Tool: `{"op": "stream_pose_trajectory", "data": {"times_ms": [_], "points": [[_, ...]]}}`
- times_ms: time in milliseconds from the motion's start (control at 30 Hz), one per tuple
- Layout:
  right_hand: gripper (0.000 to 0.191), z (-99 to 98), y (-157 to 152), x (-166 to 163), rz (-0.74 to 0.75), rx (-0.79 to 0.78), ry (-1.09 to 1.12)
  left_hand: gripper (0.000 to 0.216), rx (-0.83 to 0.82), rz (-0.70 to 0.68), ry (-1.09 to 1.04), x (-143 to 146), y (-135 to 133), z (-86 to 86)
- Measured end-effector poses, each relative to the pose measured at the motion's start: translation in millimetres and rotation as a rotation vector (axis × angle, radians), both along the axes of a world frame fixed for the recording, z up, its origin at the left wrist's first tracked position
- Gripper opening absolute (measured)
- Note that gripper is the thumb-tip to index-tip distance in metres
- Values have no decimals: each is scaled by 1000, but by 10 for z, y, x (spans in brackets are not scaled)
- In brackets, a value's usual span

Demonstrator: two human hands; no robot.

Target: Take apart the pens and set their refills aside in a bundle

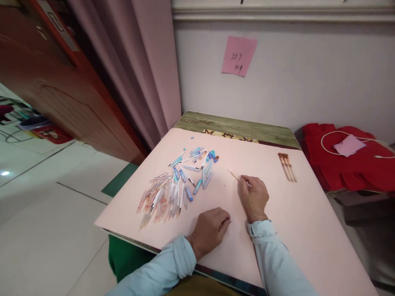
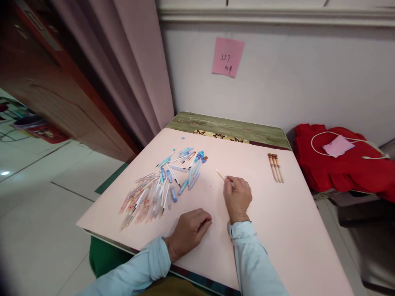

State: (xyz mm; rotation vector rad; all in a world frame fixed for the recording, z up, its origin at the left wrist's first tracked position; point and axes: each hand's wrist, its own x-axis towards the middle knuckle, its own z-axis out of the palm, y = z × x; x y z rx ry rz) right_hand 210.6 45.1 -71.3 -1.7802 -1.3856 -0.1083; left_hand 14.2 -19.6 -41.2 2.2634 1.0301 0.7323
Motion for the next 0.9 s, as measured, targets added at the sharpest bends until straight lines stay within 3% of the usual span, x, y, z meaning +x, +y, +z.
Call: {"op": "stream_pose_trajectory", "data": {"times_ms": [200, 467, 700, 800, 900], "points": [[21, -11, 5, 12, 3, -64, -10, 11, 83, -16, 66, 6, 30, -41], [23, 13, 21, 31, -18, -227, -58, 13, 30, -25, 73, 8, 68, -37], [22, 22, 15, 22, -21, -227, -76, 12, -20, -21, 33, 23, 10, -17], [22, 17, 12, 22, -31, -220, -65, 8, -94, 52, -66, 6, 121, 67], [22, 12, 10, 18, -42, -207, -51, 9, -100, 263, -135, -81, 552, 237]]}}
